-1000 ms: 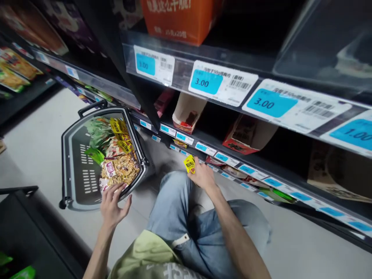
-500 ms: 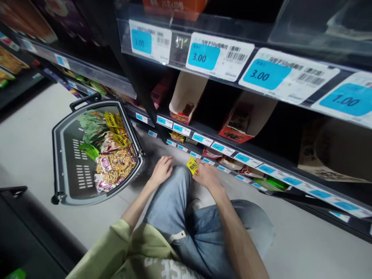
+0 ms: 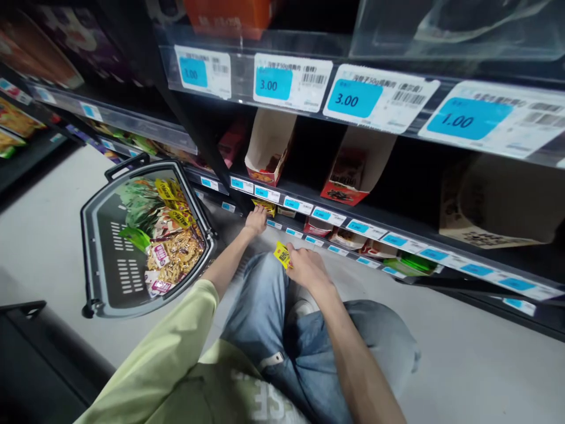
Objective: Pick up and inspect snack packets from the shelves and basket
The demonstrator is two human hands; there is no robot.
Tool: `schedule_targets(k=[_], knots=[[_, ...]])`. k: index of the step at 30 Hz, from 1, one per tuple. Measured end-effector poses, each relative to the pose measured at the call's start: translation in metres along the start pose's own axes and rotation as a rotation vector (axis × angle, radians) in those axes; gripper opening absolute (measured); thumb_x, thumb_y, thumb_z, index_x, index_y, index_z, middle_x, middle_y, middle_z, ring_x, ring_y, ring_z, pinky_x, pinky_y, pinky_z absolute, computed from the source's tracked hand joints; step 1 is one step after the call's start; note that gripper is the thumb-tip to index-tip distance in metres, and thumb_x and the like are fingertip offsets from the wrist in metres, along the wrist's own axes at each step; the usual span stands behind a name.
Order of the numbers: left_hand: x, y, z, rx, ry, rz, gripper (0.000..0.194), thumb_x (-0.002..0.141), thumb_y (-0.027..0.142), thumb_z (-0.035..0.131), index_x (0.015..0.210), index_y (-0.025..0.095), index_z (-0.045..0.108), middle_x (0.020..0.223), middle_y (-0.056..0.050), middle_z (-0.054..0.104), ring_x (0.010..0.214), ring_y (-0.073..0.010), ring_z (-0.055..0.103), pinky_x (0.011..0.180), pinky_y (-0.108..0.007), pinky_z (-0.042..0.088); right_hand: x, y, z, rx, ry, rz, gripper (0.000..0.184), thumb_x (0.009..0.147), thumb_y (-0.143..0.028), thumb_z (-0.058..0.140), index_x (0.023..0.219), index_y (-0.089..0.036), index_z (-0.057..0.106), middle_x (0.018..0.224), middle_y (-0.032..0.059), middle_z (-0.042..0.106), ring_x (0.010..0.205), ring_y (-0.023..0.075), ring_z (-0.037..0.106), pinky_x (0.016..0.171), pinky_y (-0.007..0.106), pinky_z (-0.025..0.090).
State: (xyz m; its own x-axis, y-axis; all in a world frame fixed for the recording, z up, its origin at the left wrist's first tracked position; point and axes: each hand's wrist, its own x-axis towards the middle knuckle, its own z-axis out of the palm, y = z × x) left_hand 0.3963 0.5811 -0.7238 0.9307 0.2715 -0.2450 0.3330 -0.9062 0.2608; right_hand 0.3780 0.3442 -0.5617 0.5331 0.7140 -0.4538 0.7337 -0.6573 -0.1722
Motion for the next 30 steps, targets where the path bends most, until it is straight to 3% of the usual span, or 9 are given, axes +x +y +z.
schedule_targets(k=[8,16,22,26,30], knots=[[0.004,0.002,-0.005,0.041,-0.058,-0.07,0.057,0.073,0.015,0.065,0.126,0.013,0.045,0.136,-0.017,0.048,0.133,-0.029,0.035,0.103,-0.042,0.038,-0.006,-0.003,0.001,-0.01,-0.067,-0.04,0.037,0.083,-0.029,0.056,0.119,-0.02,0.05,0.096,0.0113,0.072,0.09,0.0279,0.07,0.062,0.029,0.037],[-0.006,0.004,-0.007,0.111,-0.09,-0.059,0.064,0.07,0.021,0.069,0.129,0.016,0.044,0.139,-0.015,0.046,0.136,-0.0274,0.03,0.109,-0.042,0.03,-0.009,-0.001,0.001,-0.015,-0.08,-0.04,0.037,0.085,-0.027,0.054,0.121,-0.02,0.048,0.098,0.0114,0.072,0.091,0.0263,0.069,0.067,0.029,0.039],[0.02,0.005,-0.015,0.137,-0.166,-0.082,0.064,0.072,0.022,0.068,0.132,0.018,0.046,0.141,-0.015,0.045,0.134,-0.028,0.034,0.107,-0.045,0.036,-0.01,0.001,0.002,0.003,-0.095,-0.041,0.04,0.086,-0.028,0.054,0.125,-0.02,0.048,0.098,0.0116,0.072,0.093,0.0261,0.069,0.068,0.029,0.041],[0.038,0.004,-0.018,0.143,-0.218,-0.115,0.077,0.07,0.025,0.071,0.14,0.018,0.04,0.146,-0.016,0.042,0.137,-0.029,0.035,0.104,-0.04,0.041,-0.01,0.003,0.002,0.01,-0.093,-0.03,0.04,0.087,-0.025,0.053,0.126,-0.021,0.047,0.099,0.0119,0.072,0.093,0.0259,0.069,0.069,0.029,0.042],[0.053,0.006,-0.019,0.15,-0.26,-0.153,0.071,0.069,0.025,0.072,0.135,0.016,0.049,0.137,-0.018,0.053,0.128,-0.031,0.049,0.101,-0.039,0.044,-0.008,0.0,0.002,0.023,-0.071,-0.046,0.039,0.087,-0.023,0.051,0.126,-0.019,0.049,0.097,0.0117,0.072,0.091,0.0263,0.069,0.07,0.03,0.043]])
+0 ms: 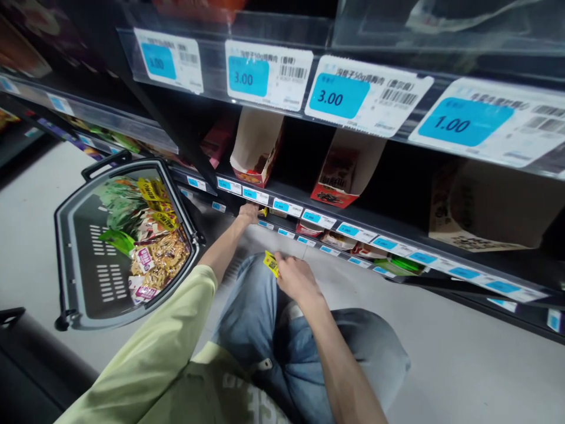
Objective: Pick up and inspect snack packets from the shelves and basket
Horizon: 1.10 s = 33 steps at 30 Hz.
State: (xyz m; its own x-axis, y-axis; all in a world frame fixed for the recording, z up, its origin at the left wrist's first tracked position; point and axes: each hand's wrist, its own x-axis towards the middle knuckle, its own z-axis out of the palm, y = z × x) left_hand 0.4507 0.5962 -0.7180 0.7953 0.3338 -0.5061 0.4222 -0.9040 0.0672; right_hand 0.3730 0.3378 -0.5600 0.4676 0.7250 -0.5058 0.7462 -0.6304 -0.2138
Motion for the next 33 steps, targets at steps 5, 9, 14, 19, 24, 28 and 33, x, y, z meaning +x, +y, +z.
schedule_targets(k=[5,9,14,19,24,28,33], knots=[[0.016,0.009,-0.005,0.036,-0.04,0.009,0.055,0.071,0.025,0.069,0.125,0.02,0.06,0.136,-0.014,0.056,0.131,-0.0314,0.047,0.104,-0.041,0.041,0.003,-0.011,-0.002,0.021,-0.001,-0.041,0.049,0.086,-0.021,0.052,0.134,-0.016,0.045,0.1,0.0137,0.072,0.094,0.0269,0.068,0.075,0.03,0.045],[0.023,0.012,-0.003,0.057,-0.049,0.03,0.051,0.075,0.026,0.065,0.125,0.022,0.06,0.142,-0.011,0.053,0.134,-0.0299,0.043,0.107,-0.042,0.038,0.004,-0.017,-0.003,0.064,0.006,-0.076,0.048,0.086,-0.022,0.052,0.134,-0.017,0.047,0.099,0.0132,0.072,0.095,0.0274,0.068,0.076,0.031,0.046],[0.018,0.006,0.003,0.055,-0.029,0.028,0.059,0.077,0.032,0.064,0.135,0.023,0.052,0.139,-0.013,0.054,0.132,-0.0299,0.046,0.105,-0.039,0.041,0.004,-0.015,-0.005,0.066,0.019,-0.066,0.044,0.087,-0.021,0.052,0.131,-0.018,0.047,0.097,0.0125,0.072,0.093,0.0261,0.068,0.075,0.031,0.045],[0.006,-0.006,0.002,0.034,-0.022,0.021,0.07,0.074,0.034,0.068,0.138,0.02,0.046,0.128,-0.017,0.06,0.118,-0.0299,0.058,0.098,-0.037,0.046,0.001,-0.017,-0.006,0.043,0.014,-0.056,0.041,0.089,-0.023,0.051,0.129,-0.017,0.048,0.097,0.0129,0.072,0.093,0.0259,0.069,0.073,0.03,0.045],[-0.006,-0.007,0.003,-0.002,0.011,0.051,0.069,0.072,0.029,0.07,0.137,0.02,0.046,0.125,-0.015,0.062,0.122,-0.03,0.053,0.105,-0.043,0.039,0.0,-0.02,-0.003,0.031,0.004,-0.064,0.04,0.089,-0.023,0.05,0.129,-0.018,0.047,0.098,0.0131,0.072,0.093,0.0257,0.069,0.073,0.03,0.044],[-0.025,-0.004,0.0,-0.066,0.097,0.082,0.058,0.076,0.024,0.066,0.131,0.018,0.052,0.13,-0.014,0.058,0.13,-0.029,0.043,0.108,-0.042,0.036,0.0,-0.02,0.001,0.014,0.032,-0.053,0.039,0.091,-0.022,0.047,0.13,-0.019,0.047,0.1,0.0128,0.072,0.093,0.0255,0.069,0.073,0.03,0.044],[-0.103,0.001,0.025,-0.397,0.397,0.088,0.04,0.092,0.027,0.045,0.131,0.02,0.051,0.135,-0.011,0.055,0.128,-0.0237,0.045,0.109,-0.038,0.035,0.005,-0.012,0.003,0.025,0.054,-0.036,0.037,0.091,-0.026,0.049,0.128,-0.021,0.045,0.099,0.0112,0.072,0.091,0.026,0.069,0.071,0.03,0.042]])
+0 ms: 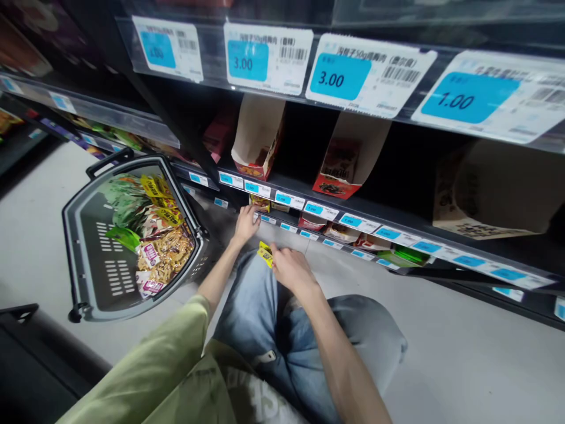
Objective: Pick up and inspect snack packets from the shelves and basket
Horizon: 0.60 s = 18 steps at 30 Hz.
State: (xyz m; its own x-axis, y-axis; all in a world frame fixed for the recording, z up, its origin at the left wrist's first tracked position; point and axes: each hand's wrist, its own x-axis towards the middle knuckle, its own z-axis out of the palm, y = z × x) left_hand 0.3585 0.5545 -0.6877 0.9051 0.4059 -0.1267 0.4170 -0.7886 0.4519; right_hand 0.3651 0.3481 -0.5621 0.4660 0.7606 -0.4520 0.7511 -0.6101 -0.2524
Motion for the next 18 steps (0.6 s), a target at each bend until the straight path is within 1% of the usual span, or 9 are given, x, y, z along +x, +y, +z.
schedule_targets(k=[2,4,5,6,8,10,13,15,18], knots=[[-0.055,0.001,0.009,-0.429,0.168,-0.068,0.032,0.094,0.031,0.042,0.121,0.022,0.057,0.126,-0.008,0.062,0.12,-0.0223,0.054,0.105,-0.037,0.041,0.004,0.006,0.0,-0.012,0.025,0.038,0.035,0.092,-0.028,0.049,0.126,-0.021,0.046,0.097,0.0113,0.071,0.09,0.0262,0.069,0.069,0.03,0.042],[-0.111,0.0,0.021,-0.859,0.138,-0.17,0.029,0.094,0.039,0.044,0.112,0.024,0.061,0.109,-0.006,0.07,0.103,-0.0218,0.064,0.094,-0.037,0.049,0.009,0.012,0.0,-0.033,0.061,0.093,0.033,0.093,-0.029,0.049,0.124,-0.019,0.047,0.098,0.0124,0.07,0.091,0.0262,0.068,0.069,0.029,0.041],[-0.135,0.0,0.026,-1.012,0.121,-0.21,0.027,0.092,0.041,0.048,0.109,0.024,0.061,0.102,-0.006,0.072,0.099,-0.0222,0.065,0.092,-0.038,0.05,0.012,0.014,0.0,-0.039,0.08,0.116,0.033,0.093,-0.03,0.049,0.124,-0.019,0.048,0.099,0.0125,0.069,0.091,0.026,0.067,0.069,0.029,0.04],[-0.154,-0.001,0.03,-1.119,0.069,-0.22,0.026,0.089,0.041,0.055,0.107,0.024,0.062,0.102,-0.007,0.072,0.1,-0.0225,0.066,0.093,-0.039,0.05,0.014,0.015,0.0,-0.037,0.101,0.131,0.033,0.092,-0.031,0.05,0.123,-0.019,0.048,0.099,0.0123,0.069,0.091,0.0255,0.067,0.069,0.029,0.04],[-0.179,-0.001,0.032,-1.329,0.081,-0.281,0.031,0.085,0.04,0.062,0.11,0.023,0.06,0.109,-0.008,0.071,0.104,-0.0234,0.065,0.093,-0.04,0.05,0.019,0.014,0.001,-0.006,0.145,0.118,0.032,0.091,-0.031,0.054,0.121,-0.02,0.05,0.101,0.0102,0.068,0.091,0.0243,0.065,0.071,0.029,0.04],[-0.185,0.003,0.028,-1.472,0.11,-0.314,0.043,0.08,0.039,0.069,0.118,0.023,0.056,0.124,-0.01,0.064,0.115,-0.0239,0.061,0.098,-0.041,0.049,0.022,0.011,0.003,0.048,0.184,0.066,0.029,0.089,-0.03,0.058,0.116,-0.022,0.053,0.101,0.0076,0.068,0.094,0.0228,0.063,0.074,0.028,0.04],[-0.177,0.017,0.025,-1.609,0.096,-0.291,0.065,0.072,0.038,0.076,0.13,0.029,0.048,0.144,-0.01,0.049,0.13,-0.0246,0.05,0.105,-0.043,0.046,0.028,0.002,0.008,0.103,0.227,-0.037,0.019,0.087,-0.025,0.06,0.105,-0.021,0.057,0.102,0.0055,0.067,0.101,0.0212,0.058,0.08,0.027,0.04],[-0.171,0.031,0.031,-1.672,0.082,-0.282,0.073,0.069,0.039,0.079,0.133,0.033,0.044,0.147,-0.008,0.045,0.133,-0.0237,0.048,0.105,-0.043,0.045,0.032,-0.005,0.011,0.109,0.251,-0.085,0.015,0.086,-0.022,0.061,0.101,-0.021,0.058,0.102,0.0051,0.066,0.102,0.0208,0.056,0.081,0.027,0.04],[-0.168,0.046,0.045,-1.704,0.095,-0.32,0.073,0.066,0.038,0.08,0.13,0.035,0.044,0.138,-0.005,0.052,0.125,-0.0208,0.054,0.104,-0.04,0.047,0.035,-0.016,0.014,0.096,0.266,-0.107,0.014,0.086,-0.022,0.06,0.1,-0.02,0.059,0.101,0.0049,0.066,0.101,0.0206,0.056,0.081,0.028,0.04]])
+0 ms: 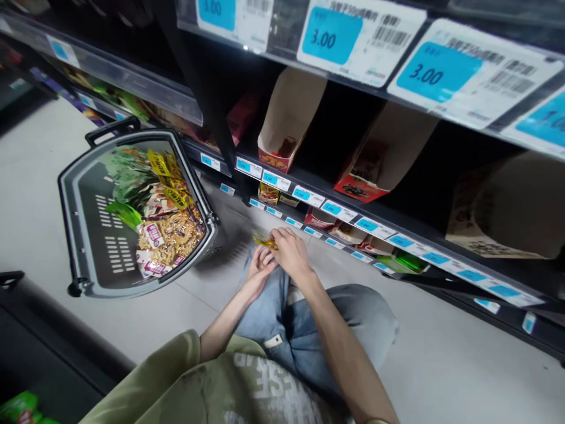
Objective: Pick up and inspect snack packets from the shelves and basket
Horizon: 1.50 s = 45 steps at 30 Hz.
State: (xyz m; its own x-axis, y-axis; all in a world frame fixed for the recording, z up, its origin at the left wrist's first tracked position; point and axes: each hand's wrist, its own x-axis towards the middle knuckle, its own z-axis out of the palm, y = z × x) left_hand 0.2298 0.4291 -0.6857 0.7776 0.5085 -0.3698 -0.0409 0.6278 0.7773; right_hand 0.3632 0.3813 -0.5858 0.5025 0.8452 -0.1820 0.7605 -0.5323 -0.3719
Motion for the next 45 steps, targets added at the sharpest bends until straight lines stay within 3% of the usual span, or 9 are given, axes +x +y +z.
schedule_targets(k=[3,8,16,22,26,29,35,39,45], knots=[[0.001,-0.007,0.001,-0.021,0.084,0.015,0.066,0.066,0.039,0.08,0.122,0.033,0.046,0.123,-0.004,0.06,0.115,-0.0184,0.06,0.101,-0.037,0.048,0.001,-0.008,0.0,0.008,-0.033,0.013,0.017,0.086,-0.027,0.062,0.102,-0.021,0.059,0.103,0.0054,0.067,0.101,0.0207,0.057,0.081,0.028,0.04],[0.004,0.007,-0.008,0.005,0.153,0.066,0.038,0.074,0.039,0.075,0.104,0.026,0.055,0.111,-0.003,0.064,0.101,-0.0152,0.064,0.092,-0.032,0.051,-0.001,-0.012,-0.004,0.013,-0.143,0.068,0.022,0.086,-0.036,0.064,0.102,-0.021,0.062,0.103,0.0067,0.069,0.1,0.0218,0.061,0.078,0.027,0.041],[0.026,0.026,-0.026,0.459,0.097,0.147,0.032,0.073,0.044,0.075,0.09,0.02,0.064,0.092,-0.004,0.07,0.087,-0.0195,0.066,0.081,-0.032,0.052,-0.006,-0.004,-0.009,-0.041,-0.169,0.106,0.028,0.086,-0.041,0.064,0.106,-0.022,0.061,0.104,0.008,0.071,0.098,0.0233,0.065,0.074,0.028,0.042],[0.08,0.066,-0.03,0.487,0.004,0.273,0.039,0.08,0.044,0.068,0.11,0.021,0.06,0.113,-0.008,0.07,0.103,-0.0214,0.066,0.092,-0.034,0.051,-0.008,0.016,-0.025,-0.134,-0.167,0.243,0.033,0.086,-0.028,0.063,0.118,-0.022,0.058,0.109,0.0115,0.069,0.1,0.0251,0.065,0.074,0.028,0.042],[0.132,0.082,-0.026,0.689,0.104,0.402,0.033,0.085,0.04,0.062,0.11,0.018,0.059,0.111,-0.009,0.07,0.103,-0.0213,0.066,0.089,-0.032,0.052,-0.011,0.024,-0.028,-0.167,-0.218,0.307,0.031,0.086,-0.024,0.059,0.117,-0.021,0.061,0.106,0.0138,0.07,0.099,0.0264,0.066,0.075,0.03,0.043],[0.164,0.085,-0.021,0.878,0.176,0.428,0.027,0.086,0.035,0.06,0.106,0.017,0.06,0.104,-0.008,0.072,0.096,-0.0202,0.067,0.084,-0.029,0.052,-0.012,0.024,-0.023,-0.145,-0.263,0.237,0.029,0.084,-0.023,0.059,0.113,-0.021,0.064,0.103,0.0133,0.071,0.098,0.028,0.067,0.074,0.031,0.044],[0.204,0.09,-0.01,1.136,0.123,0.483,0.027,0.09,0.03,0.054,0.114,0.019,0.058,0.114,-0.008,0.068,0.108,-0.0192,0.063,0.093,-0.028,0.049,-0.016,0.023,-0.015,-0.124,-0.294,0.175,0.03,0.083,-0.021,0.058,0.113,-0.022,0.064,0.103,0.0124,0.072,0.097,0.0281,0.068,0.072,0.031,0.045],[0.228,0.088,-0.013,1.292,0.099,0.42,0.033,0.091,0.029,0.053,0.122,0.017,0.056,0.12,-0.011,0.066,0.112,-0.0204,0.061,0.096,-0.029,0.048,-0.021,0.026,-0.015,-0.107,-0.299,0.177,0.029,0.083,-0.019,0.058,0.111,-0.021,0.064,0.102,0.0119,0.073,0.097,0.0277,0.069,0.072,0.031,0.045],[0.257,0.085,-0.017,1.392,0.102,0.322,0.031,0.08,0.017,0.065,0.111,0.014,0.063,0.102,-0.012,0.071,0.102,-0.0249,0.066,0.092,-0.032,0.049,-0.026,0.025,-0.015,-0.087,-0.306,0.172,0.027,0.085,-0.018,0.055,0.111,-0.02,0.064,0.103,0.0116,0.072,0.099,0.0273,0.068,0.073,0.031,0.045]])
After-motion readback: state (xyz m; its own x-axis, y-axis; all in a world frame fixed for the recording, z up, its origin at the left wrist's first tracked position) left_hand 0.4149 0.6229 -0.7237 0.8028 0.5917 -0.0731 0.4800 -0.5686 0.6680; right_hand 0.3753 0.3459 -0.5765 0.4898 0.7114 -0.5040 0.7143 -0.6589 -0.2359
